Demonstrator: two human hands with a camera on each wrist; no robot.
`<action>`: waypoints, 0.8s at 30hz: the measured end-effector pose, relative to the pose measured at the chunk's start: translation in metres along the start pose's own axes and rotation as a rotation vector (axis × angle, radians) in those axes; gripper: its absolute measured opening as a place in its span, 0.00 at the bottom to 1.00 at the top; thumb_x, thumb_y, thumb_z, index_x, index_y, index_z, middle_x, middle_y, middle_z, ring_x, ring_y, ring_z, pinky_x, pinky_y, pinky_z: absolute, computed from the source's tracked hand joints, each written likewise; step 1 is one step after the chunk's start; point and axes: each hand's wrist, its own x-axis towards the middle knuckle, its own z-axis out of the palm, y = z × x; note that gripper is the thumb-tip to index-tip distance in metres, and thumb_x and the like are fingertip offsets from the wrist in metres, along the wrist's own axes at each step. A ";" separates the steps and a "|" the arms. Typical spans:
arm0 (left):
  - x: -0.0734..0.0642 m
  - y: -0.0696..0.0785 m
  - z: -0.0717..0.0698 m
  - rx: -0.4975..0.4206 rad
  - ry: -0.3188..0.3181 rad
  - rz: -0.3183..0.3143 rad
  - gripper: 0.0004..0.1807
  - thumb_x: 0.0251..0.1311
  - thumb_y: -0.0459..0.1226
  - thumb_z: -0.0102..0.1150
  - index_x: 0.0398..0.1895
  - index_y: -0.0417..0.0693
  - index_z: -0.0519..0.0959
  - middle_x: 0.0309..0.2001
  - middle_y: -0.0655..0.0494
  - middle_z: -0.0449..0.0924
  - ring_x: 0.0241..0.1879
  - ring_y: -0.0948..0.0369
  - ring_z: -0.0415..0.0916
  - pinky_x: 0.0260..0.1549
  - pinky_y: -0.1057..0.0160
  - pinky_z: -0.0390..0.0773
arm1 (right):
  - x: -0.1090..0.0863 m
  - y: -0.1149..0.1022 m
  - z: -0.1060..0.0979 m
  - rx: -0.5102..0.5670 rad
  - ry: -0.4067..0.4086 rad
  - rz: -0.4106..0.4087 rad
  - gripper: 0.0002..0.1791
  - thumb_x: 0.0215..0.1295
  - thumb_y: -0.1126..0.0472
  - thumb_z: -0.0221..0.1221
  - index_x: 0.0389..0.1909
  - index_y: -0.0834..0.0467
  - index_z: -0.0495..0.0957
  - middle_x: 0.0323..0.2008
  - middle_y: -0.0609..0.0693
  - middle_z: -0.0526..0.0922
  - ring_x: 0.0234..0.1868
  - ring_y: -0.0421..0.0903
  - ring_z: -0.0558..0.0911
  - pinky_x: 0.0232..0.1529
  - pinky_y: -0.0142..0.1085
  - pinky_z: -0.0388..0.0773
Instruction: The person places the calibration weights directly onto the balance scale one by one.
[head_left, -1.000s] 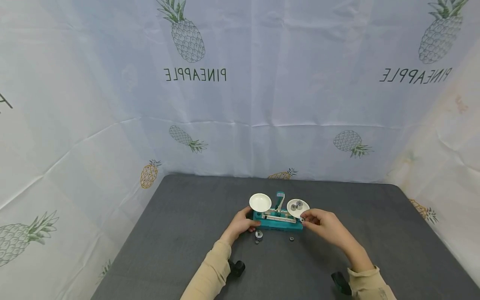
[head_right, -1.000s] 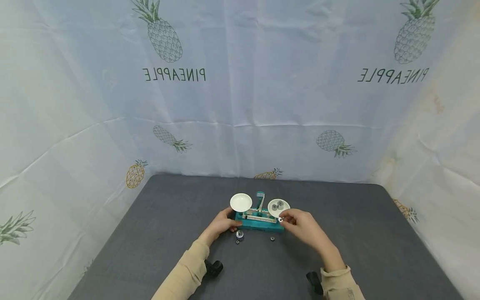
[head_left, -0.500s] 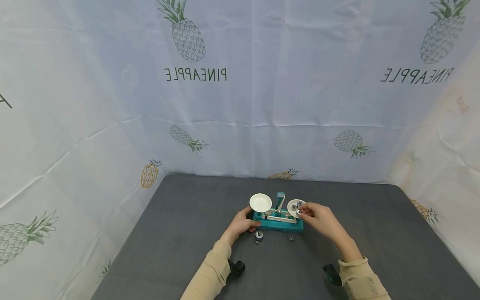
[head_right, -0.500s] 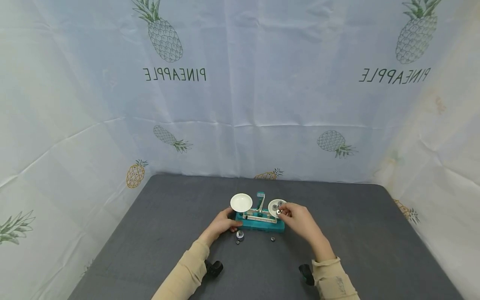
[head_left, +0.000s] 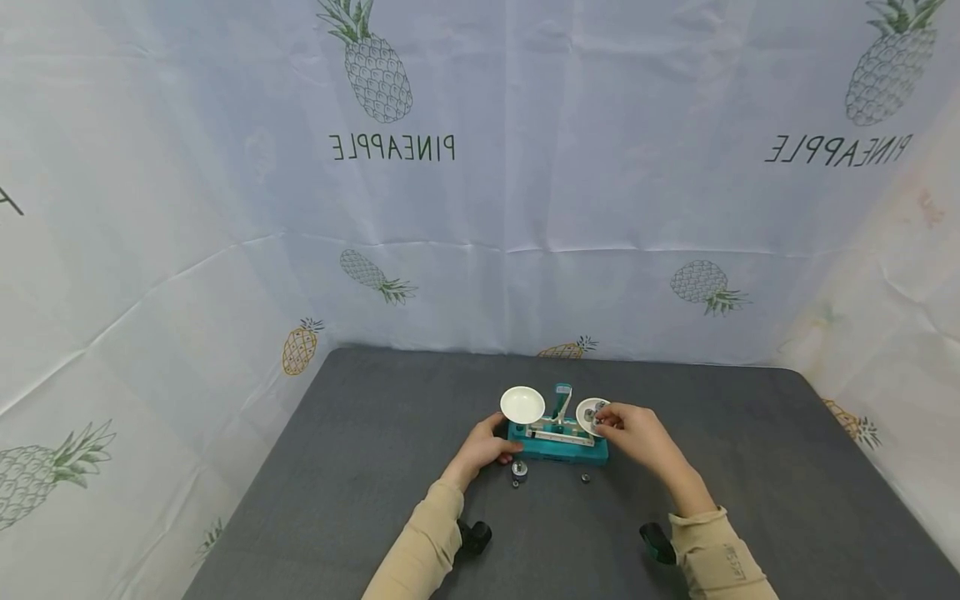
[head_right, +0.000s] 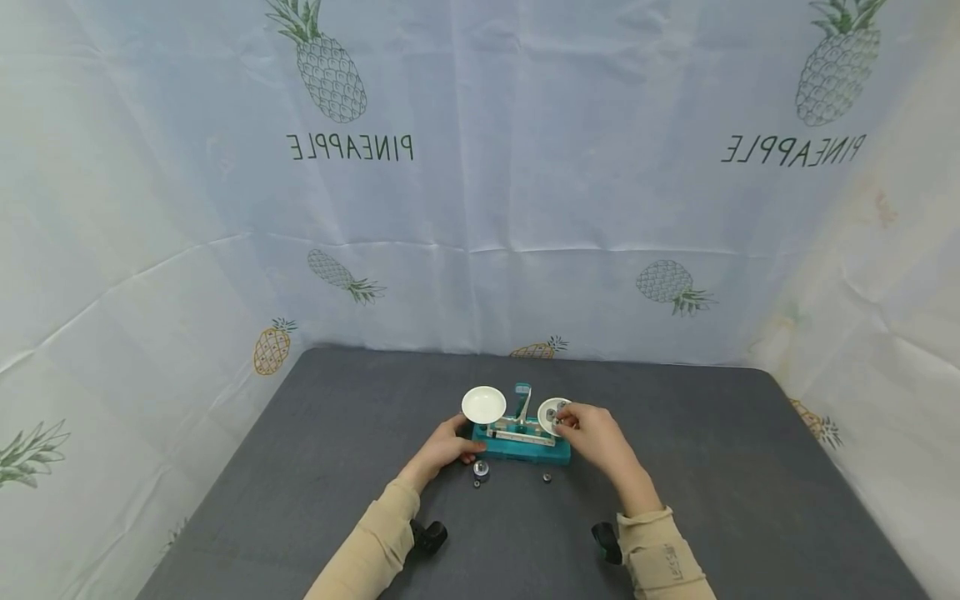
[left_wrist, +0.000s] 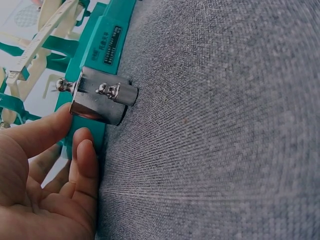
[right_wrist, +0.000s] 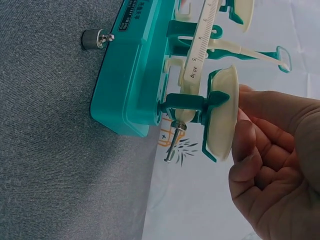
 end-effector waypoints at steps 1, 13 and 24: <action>0.000 0.000 0.000 0.001 0.001 -0.003 0.38 0.49 0.34 0.66 0.65 0.38 0.63 0.44 0.42 0.77 0.20 0.64 0.72 0.22 0.66 0.76 | 0.000 0.000 0.000 -0.004 -0.001 0.002 0.08 0.60 0.61 0.60 0.39 0.59 0.81 0.31 0.49 0.82 0.33 0.43 0.79 0.32 0.37 0.76; 0.000 0.000 0.000 -0.004 -0.001 -0.006 0.37 0.49 0.34 0.66 0.64 0.39 0.64 0.41 0.43 0.77 0.20 0.64 0.72 0.21 0.67 0.75 | 0.003 -0.003 -0.001 -0.016 -0.008 0.013 0.09 0.60 0.62 0.59 0.40 0.60 0.82 0.33 0.51 0.84 0.34 0.45 0.80 0.33 0.39 0.77; -0.002 -0.001 -0.001 -0.011 0.001 0.002 0.36 0.49 0.34 0.66 0.63 0.40 0.66 0.40 0.43 0.76 0.20 0.63 0.72 0.22 0.67 0.75 | 0.001 -0.001 -0.001 -0.009 -0.002 0.025 0.10 0.61 0.62 0.59 0.41 0.60 0.82 0.35 0.53 0.84 0.37 0.48 0.81 0.34 0.40 0.78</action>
